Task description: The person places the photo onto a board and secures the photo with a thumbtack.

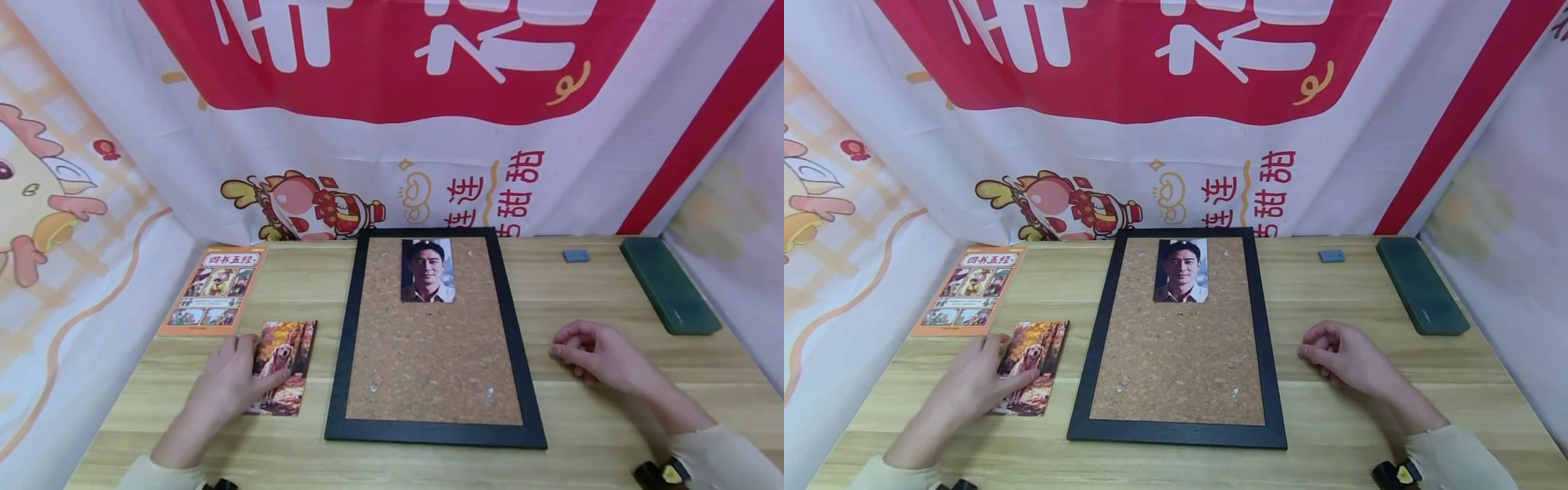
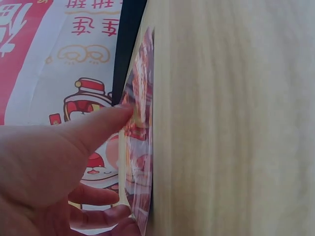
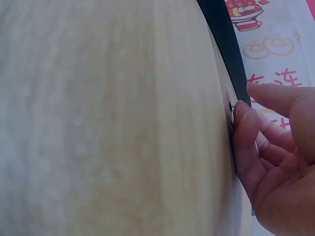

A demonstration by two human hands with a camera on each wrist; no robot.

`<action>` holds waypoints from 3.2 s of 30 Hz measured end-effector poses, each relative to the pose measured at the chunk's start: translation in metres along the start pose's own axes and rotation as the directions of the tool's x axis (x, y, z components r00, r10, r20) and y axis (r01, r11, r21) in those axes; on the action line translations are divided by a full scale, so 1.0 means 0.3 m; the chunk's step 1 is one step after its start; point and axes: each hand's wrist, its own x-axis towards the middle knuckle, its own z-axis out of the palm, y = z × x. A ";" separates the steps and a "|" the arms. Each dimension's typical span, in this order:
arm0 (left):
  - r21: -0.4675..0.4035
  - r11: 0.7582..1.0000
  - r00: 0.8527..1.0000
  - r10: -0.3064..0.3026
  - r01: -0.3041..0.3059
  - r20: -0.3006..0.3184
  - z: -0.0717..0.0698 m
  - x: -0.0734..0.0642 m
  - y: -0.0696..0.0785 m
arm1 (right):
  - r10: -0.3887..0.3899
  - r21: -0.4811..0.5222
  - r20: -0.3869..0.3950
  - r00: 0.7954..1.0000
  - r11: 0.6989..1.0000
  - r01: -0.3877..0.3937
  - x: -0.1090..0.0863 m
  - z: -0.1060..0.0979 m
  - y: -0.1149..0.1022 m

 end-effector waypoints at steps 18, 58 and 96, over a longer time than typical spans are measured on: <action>-0.132 0.988 0.996 -0.071 0.078 0.060 0.003 0.021 -0.009 | 0.085 -0.027 -0.027 0.996 0.996 -0.085 0.007 0.007 -0.019; -0.748 0.663 0.998 0.014 0.038 0.063 -0.046 0.021 -0.003 | 0.011 0.069 -0.028 1.000 0.998 -0.009 -0.029 0.017 -0.064; -0.785 0.617 0.943 0.290 -0.055 0.162 0.050 0.155 0.349 | -0.162 0.345 0.097 0.982 0.931 0.120 0.047 0.123 -0.205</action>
